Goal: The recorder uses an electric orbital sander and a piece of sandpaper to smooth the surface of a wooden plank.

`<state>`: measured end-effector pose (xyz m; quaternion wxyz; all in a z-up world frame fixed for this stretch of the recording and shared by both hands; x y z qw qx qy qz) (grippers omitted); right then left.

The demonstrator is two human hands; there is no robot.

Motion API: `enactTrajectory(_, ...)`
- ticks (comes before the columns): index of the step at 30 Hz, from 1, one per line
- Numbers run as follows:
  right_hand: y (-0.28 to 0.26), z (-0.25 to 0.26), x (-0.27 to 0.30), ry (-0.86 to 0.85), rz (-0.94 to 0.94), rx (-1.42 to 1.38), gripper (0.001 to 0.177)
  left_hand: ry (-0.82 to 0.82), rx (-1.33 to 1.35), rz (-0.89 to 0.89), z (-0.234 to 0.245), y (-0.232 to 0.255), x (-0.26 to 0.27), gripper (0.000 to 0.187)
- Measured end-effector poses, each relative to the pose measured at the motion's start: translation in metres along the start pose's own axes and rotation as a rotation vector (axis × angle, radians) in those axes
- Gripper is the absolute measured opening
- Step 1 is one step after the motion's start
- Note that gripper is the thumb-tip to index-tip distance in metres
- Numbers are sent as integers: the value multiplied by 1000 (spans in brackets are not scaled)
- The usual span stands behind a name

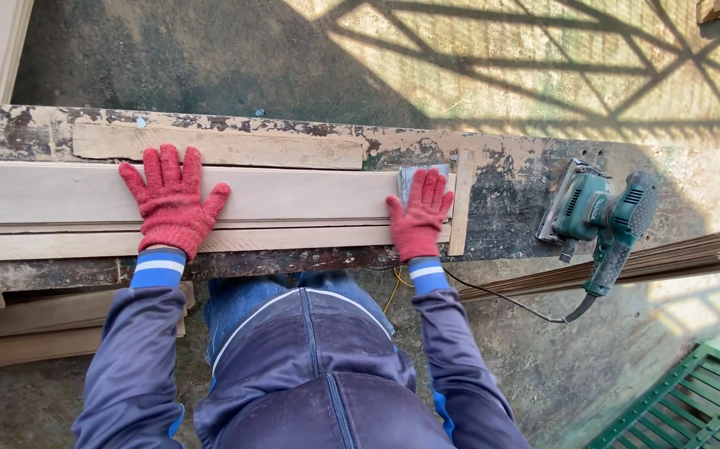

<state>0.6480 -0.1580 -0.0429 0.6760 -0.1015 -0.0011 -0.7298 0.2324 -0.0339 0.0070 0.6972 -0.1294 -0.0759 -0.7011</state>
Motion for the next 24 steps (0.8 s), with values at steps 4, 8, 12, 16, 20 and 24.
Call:
enactTrajectory(4, -97, -14, -17, 96, 176, -81, 95, 24, -7, 5, 1, 2, -4, 85)
enactTrajectory(8, -138, -13, -18, 35, 493, -104, 92, 9, -21, -18, -8, -6, -5, 87)
enactTrajectory(12, -3, -7, -6, 27, 288, -6, 87, 4, -35, -18, -3, -1, -3, 87)
enactTrajectory(16, 51, -7, -1, 16, -155, -73, 96, 9, -35, -7, 1, -3, 0, 86)
enactTrajectory(20, -67, -18, 3, 71, 134, -129, 98, 12, -4, 1, 0, 0, 0, 85)
enactTrajectory(24, -86, -11, 32, 214, 437, -159, 97, 11, -15, -23, -3, -5, -4, 87)
Point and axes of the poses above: each hand's wrist, its own x-axis away from the middle knuckle, its own z-axis out of the back of the hand, y = z × x, the point moved 3 cm from there along -x, towards the middle knuckle, and after that the axes turned 13 degrees about z, right-handed, at the moved point
